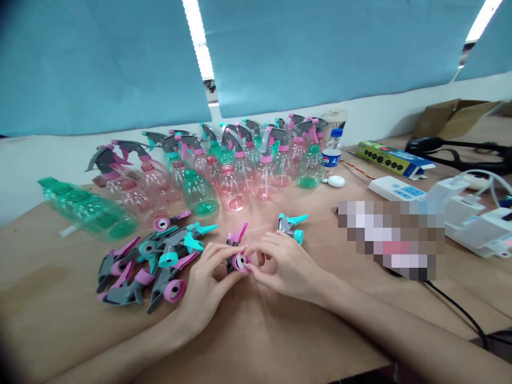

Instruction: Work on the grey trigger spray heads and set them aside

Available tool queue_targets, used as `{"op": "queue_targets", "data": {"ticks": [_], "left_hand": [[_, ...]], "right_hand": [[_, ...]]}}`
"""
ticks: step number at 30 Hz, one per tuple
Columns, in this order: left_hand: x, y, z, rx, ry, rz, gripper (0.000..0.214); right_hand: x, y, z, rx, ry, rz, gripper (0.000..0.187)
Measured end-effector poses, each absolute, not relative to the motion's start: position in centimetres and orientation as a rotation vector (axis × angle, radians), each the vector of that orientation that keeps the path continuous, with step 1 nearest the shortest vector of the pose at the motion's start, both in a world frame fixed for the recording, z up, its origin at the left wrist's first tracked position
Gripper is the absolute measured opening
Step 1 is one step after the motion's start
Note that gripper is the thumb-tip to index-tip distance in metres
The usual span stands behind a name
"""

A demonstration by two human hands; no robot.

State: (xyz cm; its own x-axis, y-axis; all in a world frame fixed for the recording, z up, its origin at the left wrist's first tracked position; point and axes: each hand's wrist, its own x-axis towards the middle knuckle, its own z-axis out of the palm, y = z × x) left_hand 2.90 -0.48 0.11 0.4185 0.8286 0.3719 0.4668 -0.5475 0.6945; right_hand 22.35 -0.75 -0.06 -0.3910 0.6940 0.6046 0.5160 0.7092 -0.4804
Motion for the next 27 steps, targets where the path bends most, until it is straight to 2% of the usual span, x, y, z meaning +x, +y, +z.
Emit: {"op": "queue_targets", "data": {"ticks": [27], "left_hand": [[3.4, -0.4, 0.4, 2.174, 1.076, 0.868, 0.031]], "right_hand": [[21.4, -0.7, -0.7, -0.873, -2.095, 0.16, 0.006]]}}
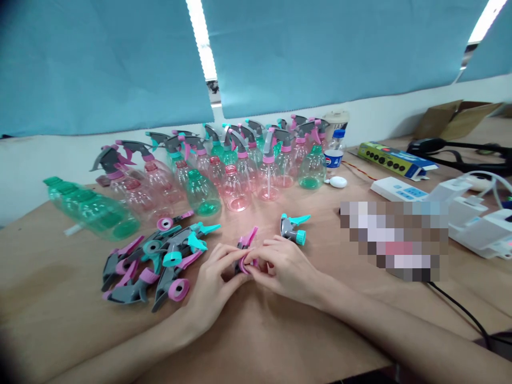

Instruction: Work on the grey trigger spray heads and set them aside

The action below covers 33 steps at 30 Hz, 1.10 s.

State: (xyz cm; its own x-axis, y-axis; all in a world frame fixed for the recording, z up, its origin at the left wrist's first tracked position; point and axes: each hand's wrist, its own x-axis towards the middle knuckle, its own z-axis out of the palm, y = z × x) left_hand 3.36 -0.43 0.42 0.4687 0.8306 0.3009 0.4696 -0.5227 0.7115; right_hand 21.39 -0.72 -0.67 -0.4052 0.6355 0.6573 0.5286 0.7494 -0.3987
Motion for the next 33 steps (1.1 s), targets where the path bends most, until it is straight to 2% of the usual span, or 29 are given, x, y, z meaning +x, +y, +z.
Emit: {"op": "queue_targets", "data": {"ticks": [8, 17, 20, 24, 27, 29, 30, 33], "left_hand": [[3.2, -0.6, 0.3, 2.179, 1.115, 0.936, 0.032], [3.1, -0.7, 0.0, 2.204, 1.128, 0.948, 0.032], [3.2, -0.9, 0.3, 2.192, 1.125, 0.934, 0.033], [2.9, -1.2, 0.5, 2.21, 1.112, 0.899, 0.031], [2.5, -1.3, 0.6, 2.271, 1.102, 0.912, 0.029], [2.2, -1.5, 0.7, 2.297, 1.119, 0.925, 0.035], [2.1, -1.6, 0.8, 2.304, 1.13, 0.923, 0.039], [1.7, -2.2, 1.4, 2.334, 1.144, 0.89, 0.049]], "right_hand": [[21.8, -1.1, 0.1, -1.02, -2.1, 0.094, 0.007], [21.3, -1.3, -0.5, -0.898, -2.064, 0.086, 0.016], [21.2, -1.5, -0.8, -0.957, -2.022, 0.219, 0.016], [21.2, -1.7, -1.2, -1.079, -1.959, 0.555, 0.014], [21.3, -1.8, -1.1, -1.029, -1.956, 0.674, 0.012], [21.2, -2.0, -0.9, -0.965, -1.955, 0.758, 0.011], [21.1, -2.1, -0.8, -0.937, -1.951, 0.816, 0.014], [20.3, -2.5, -0.6, -0.901, -1.938, 0.951, 0.039]]}}
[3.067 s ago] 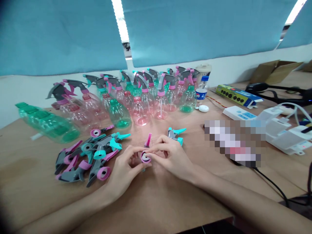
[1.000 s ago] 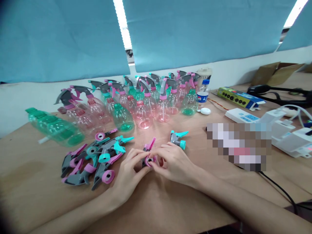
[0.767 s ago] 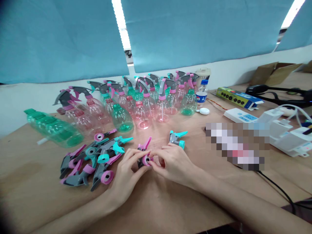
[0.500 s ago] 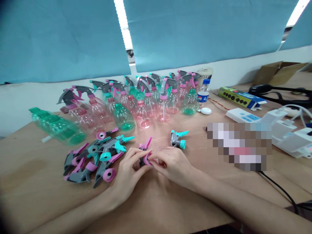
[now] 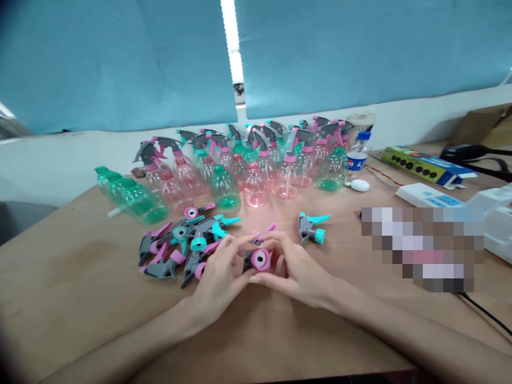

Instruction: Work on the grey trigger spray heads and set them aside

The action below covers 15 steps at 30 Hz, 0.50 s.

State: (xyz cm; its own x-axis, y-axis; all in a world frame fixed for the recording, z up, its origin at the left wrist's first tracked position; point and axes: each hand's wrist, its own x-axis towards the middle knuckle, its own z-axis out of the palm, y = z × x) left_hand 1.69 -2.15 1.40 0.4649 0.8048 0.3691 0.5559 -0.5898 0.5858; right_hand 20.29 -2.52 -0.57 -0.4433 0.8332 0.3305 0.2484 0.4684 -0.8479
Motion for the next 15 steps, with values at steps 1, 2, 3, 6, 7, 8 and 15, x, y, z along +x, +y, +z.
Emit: {"op": "queue_targets", "data": {"ticks": [1, 2, 3, 6, 7, 8, 15], "left_hand": [[1.4, -2.3, 1.7, 2.36, 1.132, 0.868, 0.049], [1.1, -2.4, 2.1, 2.394, 1.113, 0.841, 0.049], [0.6, -2.4, 2.5, 2.431, 1.087, 0.808, 0.048], [-1.7, -1.7, 4.1, 2.535, 1.056, 0.732, 0.046], [-2.7, -1.3, 4.5, 2.56, 1.107, 0.748, 0.042], [-3.6, -0.8, 4.7, 2.595, 1.203, 0.777, 0.036], [-6.4, 1.3, 3.3, 2.657, 1.817, 0.477, 0.049]], "right_hand": [[19.9, -2.6, -0.5, -0.912, -1.941, 0.951, 0.043], [19.5, -2.6, -0.4, -0.931, -1.953, 0.933, 0.041], [19.2, -2.6, -0.3, -0.951, -1.973, 0.905, 0.037], [18.3, -1.9, 0.2, -0.988, -2.037, 0.792, 0.025], [18.2, -1.5, 0.5, -0.995, -2.05, 0.74, 0.022], [18.0, -1.0, 0.8, -1.008, -2.05, 0.678, 0.019], [17.3, 2.3, 2.6, -1.158, -1.818, 0.466, 0.028]]}}
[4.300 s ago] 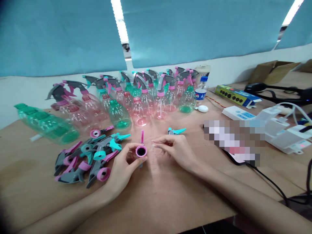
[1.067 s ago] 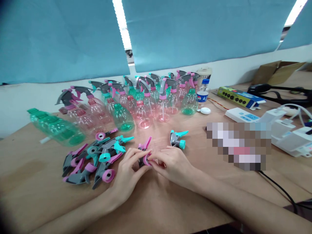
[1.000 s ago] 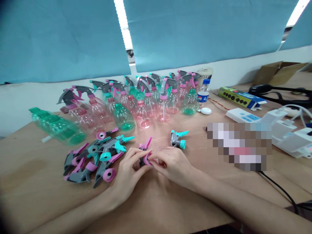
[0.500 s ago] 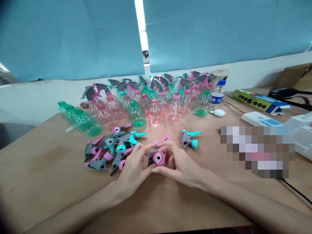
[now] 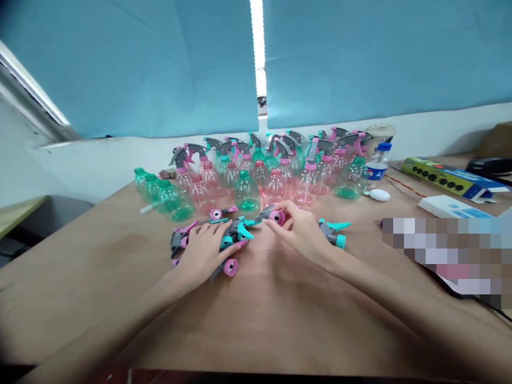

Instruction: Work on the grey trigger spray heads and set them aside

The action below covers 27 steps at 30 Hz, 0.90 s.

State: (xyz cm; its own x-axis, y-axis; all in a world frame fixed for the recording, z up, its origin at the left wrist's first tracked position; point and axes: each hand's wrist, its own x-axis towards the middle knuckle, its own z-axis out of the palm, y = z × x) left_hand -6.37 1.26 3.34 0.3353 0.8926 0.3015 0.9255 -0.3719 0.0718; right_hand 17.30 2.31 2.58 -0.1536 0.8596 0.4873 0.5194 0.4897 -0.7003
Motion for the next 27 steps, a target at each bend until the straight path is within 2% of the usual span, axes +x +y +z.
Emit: {"op": "queue_targets", "data": {"ticks": [5, 10, 16, 21, 24, 27], "left_hand": [[-5.1, 1.0, 4.0, -2.502, -1.554, -0.471, 0.031], [-3.0, -0.8, 4.0, -2.616, -1.348, -0.474, 0.025], [-0.7, -2.5, 1.4, -2.645, -1.236, -0.298, 0.026], [-1.6, -2.2, 2.4, -2.733, -1.293, -0.494, 0.023], [-3.6, -0.5, 4.0, -2.629, -1.344, -0.709, 0.018], [-5.8, 2.6, 4.9, -2.435, -1.508, -0.677, 0.023]], "right_hand": [[17.2, 2.8, 3.8, -1.159, -1.752, 0.433, 0.033], [17.2, 3.2, 3.9, -1.211, -1.77, 0.387, 0.034], [15.1, 4.3, 2.4, -1.424, -2.008, 0.116, 0.038], [12.4, 5.2, 2.1, -1.568, -2.109, -0.132, 0.05], [11.1, 5.1, 2.1, -1.55, -2.228, -0.133, 0.042], [10.5, 4.5, 1.7, -1.489, -2.296, -0.108, 0.036]]}}
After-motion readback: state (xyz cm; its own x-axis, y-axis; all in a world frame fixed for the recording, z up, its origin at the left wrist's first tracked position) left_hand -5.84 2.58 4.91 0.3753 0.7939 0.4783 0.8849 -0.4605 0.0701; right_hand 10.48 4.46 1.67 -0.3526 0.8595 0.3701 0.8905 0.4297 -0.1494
